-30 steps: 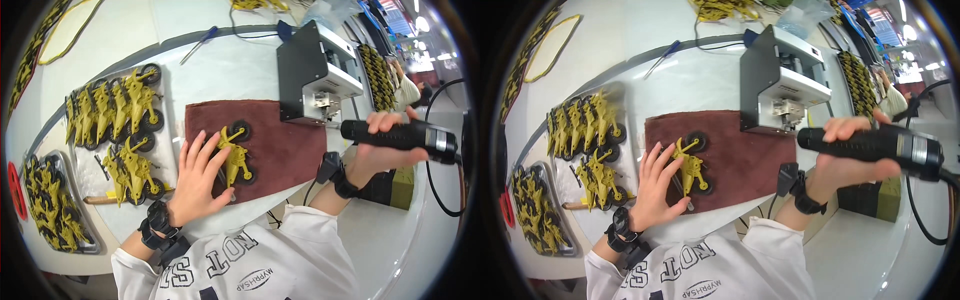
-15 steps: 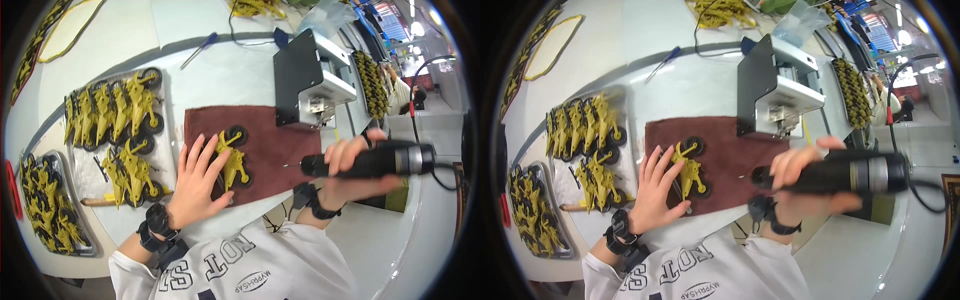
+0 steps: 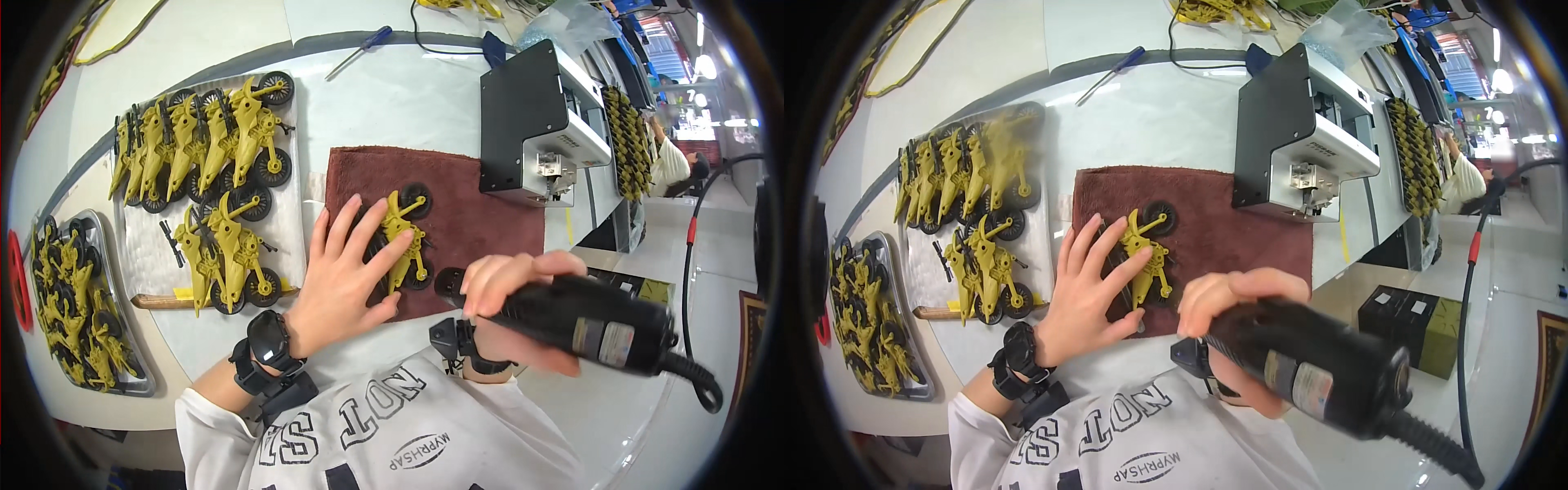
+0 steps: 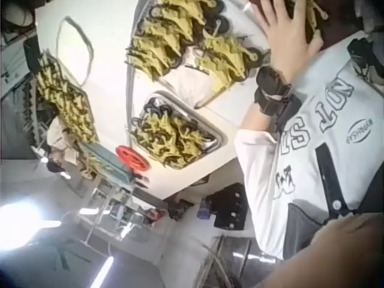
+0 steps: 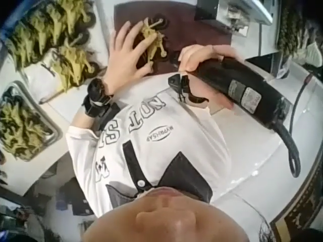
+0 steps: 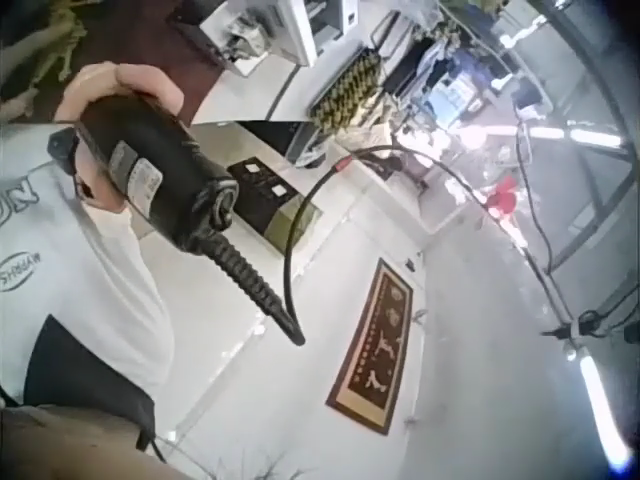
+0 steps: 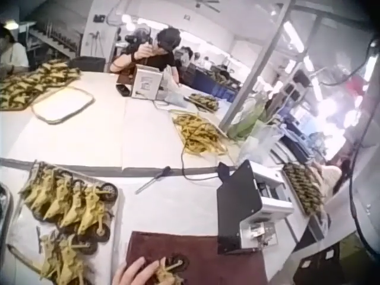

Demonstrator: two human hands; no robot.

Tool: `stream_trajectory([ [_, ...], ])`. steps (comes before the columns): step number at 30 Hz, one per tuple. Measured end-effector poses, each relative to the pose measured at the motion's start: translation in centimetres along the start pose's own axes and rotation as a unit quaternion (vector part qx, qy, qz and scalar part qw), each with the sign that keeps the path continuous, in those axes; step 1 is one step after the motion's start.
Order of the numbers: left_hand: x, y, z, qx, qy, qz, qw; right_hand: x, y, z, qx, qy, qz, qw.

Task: The recorder uses an electric screwdriver to attach wheels or components to yellow toy motorcycle models at a workstation.

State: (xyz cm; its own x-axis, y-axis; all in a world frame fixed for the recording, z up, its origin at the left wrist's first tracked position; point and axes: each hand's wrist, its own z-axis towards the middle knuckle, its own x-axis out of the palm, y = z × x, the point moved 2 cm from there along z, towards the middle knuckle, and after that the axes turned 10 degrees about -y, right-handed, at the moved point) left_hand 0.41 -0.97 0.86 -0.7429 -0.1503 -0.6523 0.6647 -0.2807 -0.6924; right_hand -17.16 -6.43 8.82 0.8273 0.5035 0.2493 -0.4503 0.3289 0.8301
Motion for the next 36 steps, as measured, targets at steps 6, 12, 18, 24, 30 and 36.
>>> stream_trajectory([
  [6, -0.2, 0.0, 0.2, 0.006, 0.017, 0.029, 0.999, -0.7, -1.2, 0.6, 0.034, 0.122, 0.069, 0.990],
  [12, 0.8, 0.1, 0.2, 0.031, 0.029, 0.049, 0.998, -0.3, -1.5, 0.8, -0.008, 0.028, -0.025, 0.999],
  [18, 0.0, -0.8, 0.3, 0.028, 0.036, 0.062, 0.997, -6.0, 7.3, 5.2, -0.167, -0.278, -0.111, 0.939],
  [24, 0.6, -0.5, 0.5, 0.041, 0.034, 0.069, 0.996, -12.0, 5.1, 9.9, -0.125, -0.337, -0.220, 0.907],
  [30, 0.4, -0.2, 0.3, 0.040, 0.049, 0.091, 0.994, -9.0, 4.7, 6.9, -0.021, -0.298, -0.164, 0.940],
  [36, 0.3, -0.7, 0.6, 0.044, 0.047, 0.085, 0.994, -0.1, 1.8, 4.2, -0.085, -0.048, 0.023, 0.995],
])
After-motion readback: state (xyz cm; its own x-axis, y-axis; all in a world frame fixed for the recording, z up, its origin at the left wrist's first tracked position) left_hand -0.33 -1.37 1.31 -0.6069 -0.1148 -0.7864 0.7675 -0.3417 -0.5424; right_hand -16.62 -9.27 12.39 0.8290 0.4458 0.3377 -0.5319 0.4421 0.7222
